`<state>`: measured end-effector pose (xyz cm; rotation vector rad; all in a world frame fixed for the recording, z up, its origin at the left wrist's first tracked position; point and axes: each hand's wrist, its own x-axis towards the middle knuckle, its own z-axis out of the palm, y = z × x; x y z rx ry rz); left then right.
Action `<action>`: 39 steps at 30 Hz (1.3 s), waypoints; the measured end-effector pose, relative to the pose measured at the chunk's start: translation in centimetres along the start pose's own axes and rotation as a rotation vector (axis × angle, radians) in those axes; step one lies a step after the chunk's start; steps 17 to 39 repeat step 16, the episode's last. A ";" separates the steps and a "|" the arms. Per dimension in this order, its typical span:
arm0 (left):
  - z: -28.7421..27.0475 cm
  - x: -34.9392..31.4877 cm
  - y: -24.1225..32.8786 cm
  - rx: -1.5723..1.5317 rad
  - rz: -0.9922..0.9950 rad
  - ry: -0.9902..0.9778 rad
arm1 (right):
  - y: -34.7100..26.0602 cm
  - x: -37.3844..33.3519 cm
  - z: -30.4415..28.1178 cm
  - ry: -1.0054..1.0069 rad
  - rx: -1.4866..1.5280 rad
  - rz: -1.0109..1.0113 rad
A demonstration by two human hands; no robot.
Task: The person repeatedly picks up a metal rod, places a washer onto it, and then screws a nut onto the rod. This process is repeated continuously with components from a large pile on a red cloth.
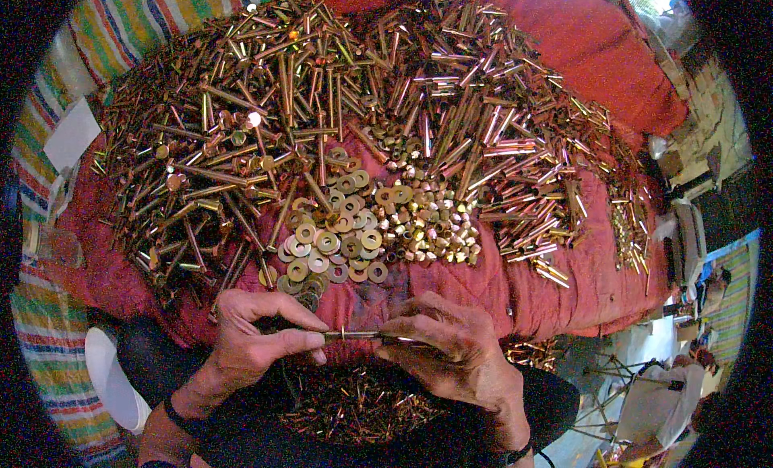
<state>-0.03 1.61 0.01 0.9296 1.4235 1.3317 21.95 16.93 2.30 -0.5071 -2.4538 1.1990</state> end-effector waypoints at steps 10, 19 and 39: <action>-0.4 0.1 -0.2 -0.101 -0.023 -0.006 | -0.7 0.3 -0.4 0.039 -0.015 0.016; -0.9 0.0 0.6 -0.093 -0.079 -0.042 | -0.3 0.2 -0.6 0.005 -0.049 0.004; -0.9 0.0 0.6 -0.093 -0.079 -0.042 | -0.3 0.2 -0.6 0.005 -0.049 0.004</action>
